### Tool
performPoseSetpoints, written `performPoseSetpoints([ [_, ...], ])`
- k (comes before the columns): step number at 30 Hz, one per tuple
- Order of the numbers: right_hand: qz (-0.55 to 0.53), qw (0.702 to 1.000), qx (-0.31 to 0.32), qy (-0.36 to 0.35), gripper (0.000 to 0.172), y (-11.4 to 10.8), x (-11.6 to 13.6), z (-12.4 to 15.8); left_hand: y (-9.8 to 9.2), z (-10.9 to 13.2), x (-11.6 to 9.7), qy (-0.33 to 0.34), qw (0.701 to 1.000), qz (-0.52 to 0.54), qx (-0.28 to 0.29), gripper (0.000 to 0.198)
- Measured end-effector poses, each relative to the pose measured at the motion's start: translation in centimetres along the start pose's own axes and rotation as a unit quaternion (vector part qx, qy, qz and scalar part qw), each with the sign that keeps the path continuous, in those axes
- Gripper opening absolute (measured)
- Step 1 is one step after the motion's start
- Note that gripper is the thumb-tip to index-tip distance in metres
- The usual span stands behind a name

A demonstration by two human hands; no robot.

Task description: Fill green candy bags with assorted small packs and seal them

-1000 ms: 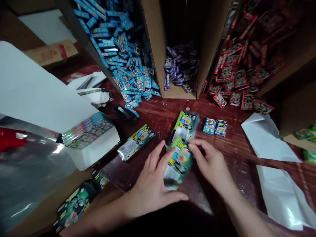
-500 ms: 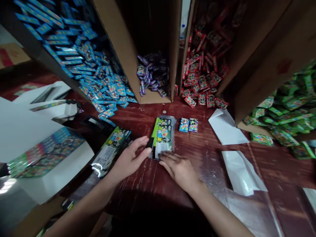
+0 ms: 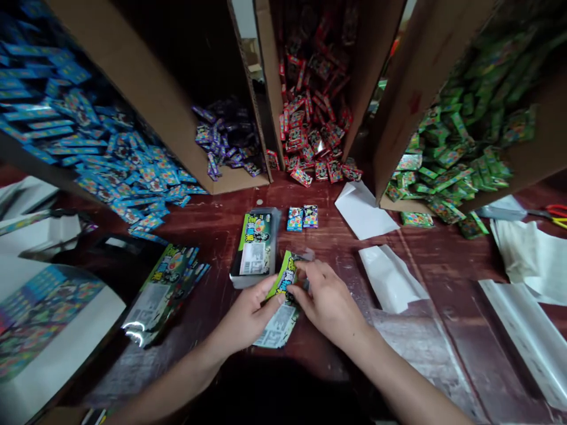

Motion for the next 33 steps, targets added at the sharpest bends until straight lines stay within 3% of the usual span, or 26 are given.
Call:
performPoseSetpoints([
  [4,-0.024,0.999,-0.016,0.014,0.038,-1.5,-1.0,-0.3,0.1,-0.3,-0.9,0.01,0.996,-0.079,0.043,0.039],
  [8,-0.025,0.998,0.058,-0.027,0.014,-2.1,-0.3,-0.2,0.2,-0.8,-1.7,0.024,0.994,-0.088,0.065,0.04],
  [12,-0.03,0.999,-0.001,-0.015,0.033,-3.7,-0.3,-0.7,0.2,-0.8,-2.1,0.018,0.992,-0.097,0.08,0.041],
  [14,-0.039,0.999,0.009,-0.012,0.04,-3.8,-0.4,-0.9,0.0,-0.7,-2.3,0.016,0.992,-0.097,0.084,0.041],
  [16,-0.044,0.998,0.032,-0.018,0.039,-3.6,-0.5,-1.0,-0.2,-0.6,-2.5,0.018,0.991,-0.1,0.086,0.041],
  [23,-0.021,0.999,0.022,-0.026,0.038,-3.9,0.1,-1.4,-0.6,-0.1,-2.4,0.018,0.989,-0.102,0.103,0.039],
  [28,0.042,0.99,0.099,-0.086,0.02,-3.7,1.0,-0.6,-0.5,0.6,-1.6,-0.033,0.992,-0.017,0.12,0.035],
  [31,0.027,0.973,0.187,-0.134,0.013,-4.2,1.8,0.1,0.8,0.9,-1.5,-0.052,0.976,0.119,0.172,0.053],
  [33,0.022,0.956,0.244,-0.161,0.012,-4.5,2.3,0.7,1.3,1.0,-1.0,-0.079,0.967,0.176,0.167,0.061],
])
Point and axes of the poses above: each hand's wrist, its own z-axis away from the middle knuckle, its own y-axis out of the palm, x = y × z, the point moved 6 cm from there along -z, towards the middle knuckle, and after that the axes turned 13 degrees about y, right-handed, at the moved point
